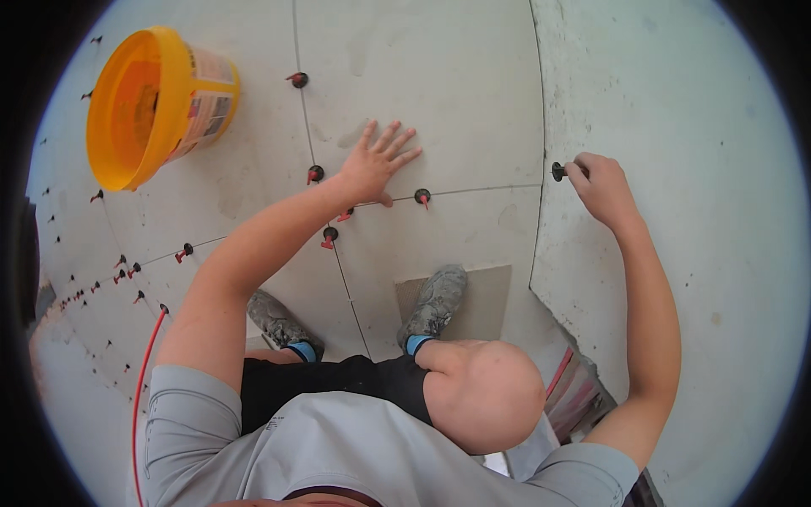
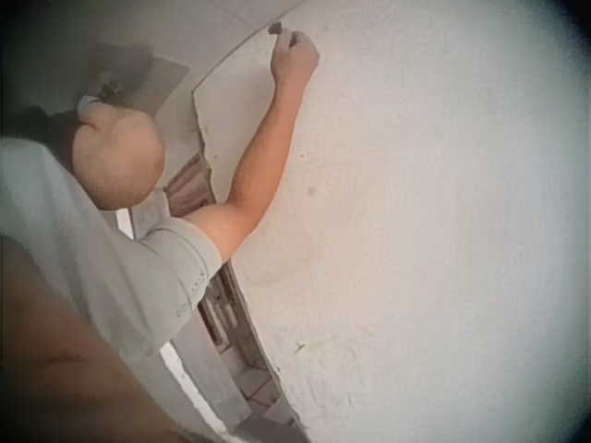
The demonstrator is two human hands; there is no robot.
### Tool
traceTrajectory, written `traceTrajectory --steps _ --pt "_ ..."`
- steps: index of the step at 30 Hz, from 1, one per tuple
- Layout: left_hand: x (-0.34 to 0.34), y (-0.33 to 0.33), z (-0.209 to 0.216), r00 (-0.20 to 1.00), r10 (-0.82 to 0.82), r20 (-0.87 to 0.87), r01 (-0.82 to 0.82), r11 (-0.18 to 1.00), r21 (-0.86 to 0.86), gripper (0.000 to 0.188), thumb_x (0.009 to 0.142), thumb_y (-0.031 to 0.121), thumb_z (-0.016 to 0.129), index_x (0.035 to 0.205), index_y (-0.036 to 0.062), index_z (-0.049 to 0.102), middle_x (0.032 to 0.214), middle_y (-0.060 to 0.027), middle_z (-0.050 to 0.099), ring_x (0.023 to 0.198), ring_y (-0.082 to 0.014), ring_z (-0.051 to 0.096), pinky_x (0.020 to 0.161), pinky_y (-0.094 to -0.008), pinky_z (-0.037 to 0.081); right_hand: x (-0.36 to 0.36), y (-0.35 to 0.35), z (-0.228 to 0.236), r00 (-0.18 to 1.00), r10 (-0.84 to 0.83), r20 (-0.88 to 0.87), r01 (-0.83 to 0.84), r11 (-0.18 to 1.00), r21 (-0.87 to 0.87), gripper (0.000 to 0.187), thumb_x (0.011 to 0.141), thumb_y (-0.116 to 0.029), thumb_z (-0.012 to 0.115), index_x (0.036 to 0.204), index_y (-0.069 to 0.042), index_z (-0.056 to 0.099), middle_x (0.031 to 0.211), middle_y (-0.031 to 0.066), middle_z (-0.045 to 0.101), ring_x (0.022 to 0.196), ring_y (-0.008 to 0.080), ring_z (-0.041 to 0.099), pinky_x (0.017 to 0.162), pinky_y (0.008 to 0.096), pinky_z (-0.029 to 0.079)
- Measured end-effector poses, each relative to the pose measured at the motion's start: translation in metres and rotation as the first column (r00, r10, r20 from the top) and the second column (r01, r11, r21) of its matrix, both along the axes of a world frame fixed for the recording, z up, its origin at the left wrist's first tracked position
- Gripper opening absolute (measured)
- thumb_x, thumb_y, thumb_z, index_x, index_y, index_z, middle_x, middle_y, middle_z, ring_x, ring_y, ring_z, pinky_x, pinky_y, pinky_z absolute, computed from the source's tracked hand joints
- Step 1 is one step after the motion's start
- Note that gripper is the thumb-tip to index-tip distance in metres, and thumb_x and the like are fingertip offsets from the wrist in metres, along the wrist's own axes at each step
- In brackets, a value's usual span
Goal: The person installs red tile leveling clips and black wedges into a grid of white floor tiles. They repeatedly pick clips and wedges from a yellow bucket, insert them into the tile joints, and tighten them by hand to secure the leveling system.
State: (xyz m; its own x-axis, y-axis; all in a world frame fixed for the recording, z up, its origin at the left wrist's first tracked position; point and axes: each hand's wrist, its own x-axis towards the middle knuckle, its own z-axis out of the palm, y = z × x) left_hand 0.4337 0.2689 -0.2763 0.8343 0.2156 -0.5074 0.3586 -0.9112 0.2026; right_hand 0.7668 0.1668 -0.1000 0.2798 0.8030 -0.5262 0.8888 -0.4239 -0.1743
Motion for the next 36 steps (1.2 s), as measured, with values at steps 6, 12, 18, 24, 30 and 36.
traceTrajectory --steps 6,12,18,24,30,36 --pt "-0.011 -0.003 0.008 0.988 -0.117 -0.096 0.118 0.993 -0.005 0.125 0.06 0.06 0.082 0.156 0.0169 0.015 0.163 -0.0132 0.011 0.15 -0.0345 0.008 0.118 -0.0586 0.006 -0.139 0.098 0.08 0.905 0.112 -0.411 0.055 0.926 0.373 0.023 0.091 -0.017 0.062 0.085 0.004 0.062 0.061 0.003 0.048 0.058 0.0086 0.039 0.054 0.0265 0.034" --pt "-0.112 -0.01 0.075 0.98 -0.196 0.023 0.196 0.958 -0.211 0.1 0.064 0.05 0.082 0.146 0.0114 0.039 0.146 -0.0135 0.043 0.138 -0.0349 0.035 0.114 -0.0534 0.022 -0.329 0.22 0.104 0.678 0.582 -0.449 -0.126 0.694 0.709 0.026 0.091 -0.021 0.064 0.087 0.005 0.064 0.061 0.0024 0.049 0.056 0.0085 0.04 0.053 0.0261 0.034" --pt "-0.187 -0.026 0.053 0.96 0.263 0.094 -0.183 0.845 -0.503 0.063 0.075 0.04 0.075 0.127 0.0101 0.056 0.112 -0.0124 0.062 0.104 -0.033 0.061 0.087 -0.0453 0.048 -0.41 0.279 0.093 0.821 0.571 0.022 -0.427 0.588 0.687 0.047 0.085 -0.039 0.068 0.107 0.002 0.062 0.081 0.0187 0.065 0.079 0.0314 0.06 0.072 0.0404 0.049" --pt "-0.213 -0.018 0.042 0.812 0.55 0.197 -0.343 0.722 -0.601 0.043 0.081 0.036 0.071 0.113 0.0073 0.063 0.108 -0.0142 0.066 0.1 -0.0324 0.063 0.085 -0.0439 0.05 -0.276 0.189 -0.009 0.867 0.498 -0.028 -0.392 0.715 0.579 0.035 0.091 -0.033 0.065 0.087 0.001 0.066 0.072 0.019 0.063 0.065 0.0306 0.058 0.065 0.0375 0.049" --pt "-0.235 -0.001 0.033 0.691 0.717 0.097 -0.517 0.583 -0.627 0.034 0.084 0.031 0.068 0.104 0.0041 0.065 0.101 -0.0141 0.069 0.096 -0.0314 0.065 0.083 -0.0414 0.05 -0.195 0.015 -0.12 0.993 0.05 -0.112 -0.091 0.912 -0.4 0.051 0.087 -0.047 0.061 0.076 0.003 0.069 0.074 0.0248 0.065 0.075 0.0401 0.065 0.071 0.0452 0.051" --pt "-0.245 -0.004 0.016 0.655 0.754 0.048 -0.58 0.543 -0.608 0.033 0.084 0.03 0.067 0.104 0.0043 0.065 0.103 -0.0136 0.07 0.098 -0.0313 0.065 0.084 -0.0413 0.05 -0.205 -0.007 -0.146 0.98 0.199 0.007 -0.188 0.936 -0.296 0.039 0.09 -0.033 0.061 0.078 0.003 0.07 0.08 0.0251 0.067 0.079 0.0408 0.066 0.076 0.0471 0.052"
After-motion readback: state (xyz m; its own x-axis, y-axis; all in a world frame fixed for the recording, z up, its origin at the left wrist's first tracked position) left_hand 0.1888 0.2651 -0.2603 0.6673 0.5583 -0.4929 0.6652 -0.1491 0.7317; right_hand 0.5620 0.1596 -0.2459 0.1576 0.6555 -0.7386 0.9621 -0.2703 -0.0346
